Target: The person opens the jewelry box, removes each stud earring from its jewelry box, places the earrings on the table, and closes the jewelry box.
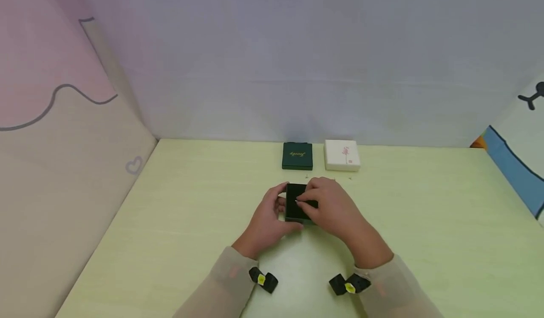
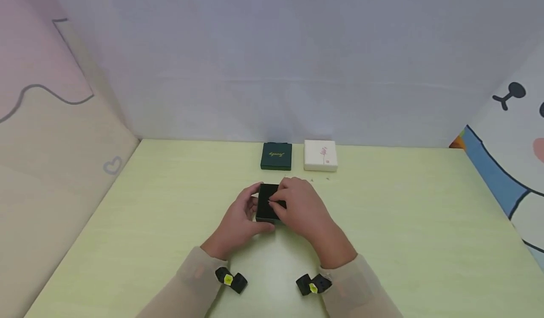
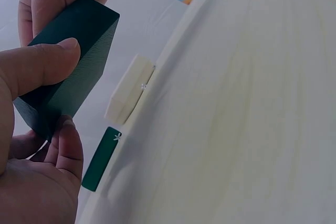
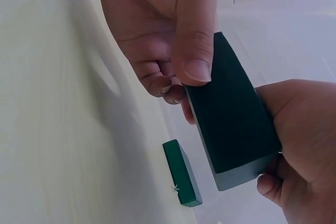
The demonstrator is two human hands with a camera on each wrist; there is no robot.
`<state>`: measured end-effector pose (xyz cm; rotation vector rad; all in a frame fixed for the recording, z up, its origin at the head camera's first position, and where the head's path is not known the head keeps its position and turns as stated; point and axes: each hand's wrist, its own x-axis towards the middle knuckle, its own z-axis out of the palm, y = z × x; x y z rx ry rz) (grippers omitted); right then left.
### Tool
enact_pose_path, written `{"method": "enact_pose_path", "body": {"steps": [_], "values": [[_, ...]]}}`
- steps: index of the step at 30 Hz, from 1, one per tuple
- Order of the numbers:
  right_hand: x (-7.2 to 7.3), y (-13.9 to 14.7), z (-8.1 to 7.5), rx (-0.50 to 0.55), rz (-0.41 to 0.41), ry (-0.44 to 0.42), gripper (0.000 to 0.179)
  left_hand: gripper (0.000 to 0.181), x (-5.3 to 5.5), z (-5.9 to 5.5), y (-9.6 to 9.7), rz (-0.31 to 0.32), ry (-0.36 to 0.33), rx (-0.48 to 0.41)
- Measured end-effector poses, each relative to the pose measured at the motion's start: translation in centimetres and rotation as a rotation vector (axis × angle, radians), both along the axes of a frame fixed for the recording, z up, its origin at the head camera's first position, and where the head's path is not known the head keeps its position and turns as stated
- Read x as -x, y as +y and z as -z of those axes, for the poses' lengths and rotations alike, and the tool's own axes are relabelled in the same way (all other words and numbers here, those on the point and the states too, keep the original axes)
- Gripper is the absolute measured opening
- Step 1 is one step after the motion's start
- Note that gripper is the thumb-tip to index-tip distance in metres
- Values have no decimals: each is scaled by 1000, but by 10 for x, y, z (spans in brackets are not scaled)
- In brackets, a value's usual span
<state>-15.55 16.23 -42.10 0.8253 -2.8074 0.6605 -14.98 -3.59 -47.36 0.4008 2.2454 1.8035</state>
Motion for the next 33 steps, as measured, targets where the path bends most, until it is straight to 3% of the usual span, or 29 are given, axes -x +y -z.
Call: {"method": "enact_pose_path", "body": {"steps": [8,18,33], "values": [[2,-2,-2,24,-2,-20,5,99,1,0,-1,11,16,-11],[4,-4,1,69,47,-112,3,99,0,2,0,8,23,-6],[1,-6,-2,78,58,-113,7,99,1,1,0,9,21,0]]}}
